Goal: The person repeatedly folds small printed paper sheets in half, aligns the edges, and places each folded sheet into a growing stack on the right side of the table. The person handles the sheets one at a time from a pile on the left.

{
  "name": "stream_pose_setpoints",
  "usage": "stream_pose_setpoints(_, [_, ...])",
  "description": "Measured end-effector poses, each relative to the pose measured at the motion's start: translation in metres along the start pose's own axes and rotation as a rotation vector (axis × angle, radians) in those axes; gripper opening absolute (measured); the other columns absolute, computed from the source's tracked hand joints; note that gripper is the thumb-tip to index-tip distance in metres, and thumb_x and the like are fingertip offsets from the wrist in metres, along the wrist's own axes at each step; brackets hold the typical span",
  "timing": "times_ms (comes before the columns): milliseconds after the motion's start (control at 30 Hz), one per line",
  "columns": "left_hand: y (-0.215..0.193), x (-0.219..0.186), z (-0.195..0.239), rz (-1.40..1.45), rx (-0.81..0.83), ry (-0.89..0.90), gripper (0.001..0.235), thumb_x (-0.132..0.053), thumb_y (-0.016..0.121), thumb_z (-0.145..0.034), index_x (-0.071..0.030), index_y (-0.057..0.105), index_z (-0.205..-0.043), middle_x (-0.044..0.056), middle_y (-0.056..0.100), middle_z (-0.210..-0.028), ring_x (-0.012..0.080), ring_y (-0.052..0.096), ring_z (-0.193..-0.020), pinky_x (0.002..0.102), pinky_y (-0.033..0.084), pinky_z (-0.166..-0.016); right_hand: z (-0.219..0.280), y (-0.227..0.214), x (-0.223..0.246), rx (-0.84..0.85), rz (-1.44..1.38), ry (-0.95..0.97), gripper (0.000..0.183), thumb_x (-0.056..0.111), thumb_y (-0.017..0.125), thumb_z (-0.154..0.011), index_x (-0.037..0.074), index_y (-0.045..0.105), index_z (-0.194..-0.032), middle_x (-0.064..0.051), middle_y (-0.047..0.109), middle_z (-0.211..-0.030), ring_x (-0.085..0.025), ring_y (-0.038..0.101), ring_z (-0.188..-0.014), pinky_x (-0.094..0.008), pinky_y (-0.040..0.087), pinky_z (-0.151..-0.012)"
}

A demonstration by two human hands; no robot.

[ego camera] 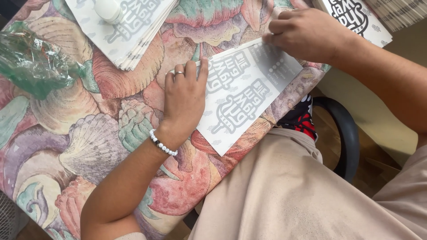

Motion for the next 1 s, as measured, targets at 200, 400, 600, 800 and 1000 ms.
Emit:
stream_pose_setpoints(200, [0.007, -0.004, 0.002, -0.022, 0.068, 0.027, 0.054, -0.024, 0.053, -0.096, -0.014, 0.05, -0.149, 0.009, 0.054, -0.126, 0.0263, 0.053, -0.109, 0.044, 0.044, -0.092, 0.023, -0.009, -0.016, -0.023, 0.126, 0.119, 0.009, 0.021, 0.069, -0.102, 0.023, 0.077, -0.1, 0.01, 0.066, -0.087, -0.01, 0.068, -0.088, -0.027, 0.067, -0.087])
stream_pose_setpoints(400, [0.012, -0.011, -0.001, -0.171, 0.148, 0.115, 0.055, -0.023, 0.047, -0.1, -0.01, 0.046, -0.153, 0.011, 0.056, -0.132, 0.0281, 0.058, -0.11, 0.043, 0.05, -0.091, -0.034, -0.056, 0.036, -0.289, -0.25, 0.215, 0.026, -0.001, 0.055, -0.103, 0.004, 0.079, -0.112, -0.009, 0.076, -0.114, -0.02, 0.07, -0.097, -0.028, 0.066, -0.07])
stream_pose_setpoints(600, [0.01, 0.002, 0.002, 0.086, 0.097, 0.073, 0.047, -0.018, 0.056, -0.099, -0.009, 0.055, -0.145, 0.01, 0.061, -0.119, 0.0223, 0.06, -0.102, 0.034, 0.055, -0.086, -0.071, -0.018, 0.083, -0.145, -0.27, 0.123, 0.025, 0.019, 0.062, -0.106, 0.003, 0.068, -0.124, -0.006, 0.066, -0.107, -0.021, 0.06, -0.097, -0.03, 0.061, -0.079])
stream_pose_setpoints(800, [0.005, 0.03, 0.019, 0.325, 0.049, 0.026, 0.044, 0.001, 0.058, -0.094, -0.002, 0.061, -0.138, 0.014, 0.063, -0.114, 0.0251, 0.06, -0.098, 0.032, 0.056, -0.076, -0.013, -0.013, 0.033, -0.218, -0.227, 0.265, 0.022, 0.011, 0.061, -0.106, 0.007, 0.075, -0.123, -0.005, 0.073, -0.112, -0.022, 0.066, -0.104, -0.032, 0.064, -0.08])
stream_pose_setpoints(1000, [0.001, 0.02, 0.014, 0.112, 0.105, 0.074, 0.054, -0.002, 0.057, -0.091, -0.011, 0.056, -0.144, 0.006, 0.059, -0.1, 0.0151, 0.053, -0.073, 0.027, 0.048, -0.065, -0.025, -0.026, 0.041, -0.208, -0.266, 0.344, 0.02, 0.01, 0.059, -0.108, 0.001, 0.077, -0.112, -0.009, 0.075, -0.108, -0.025, 0.068, -0.099, -0.034, 0.065, -0.073])
Point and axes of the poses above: each hand's wrist, its own z-axis away from the middle knuckle, its own y-axis out of the palm, x = y × z, the point moved 9 cm from there along -z, towards the middle knuckle
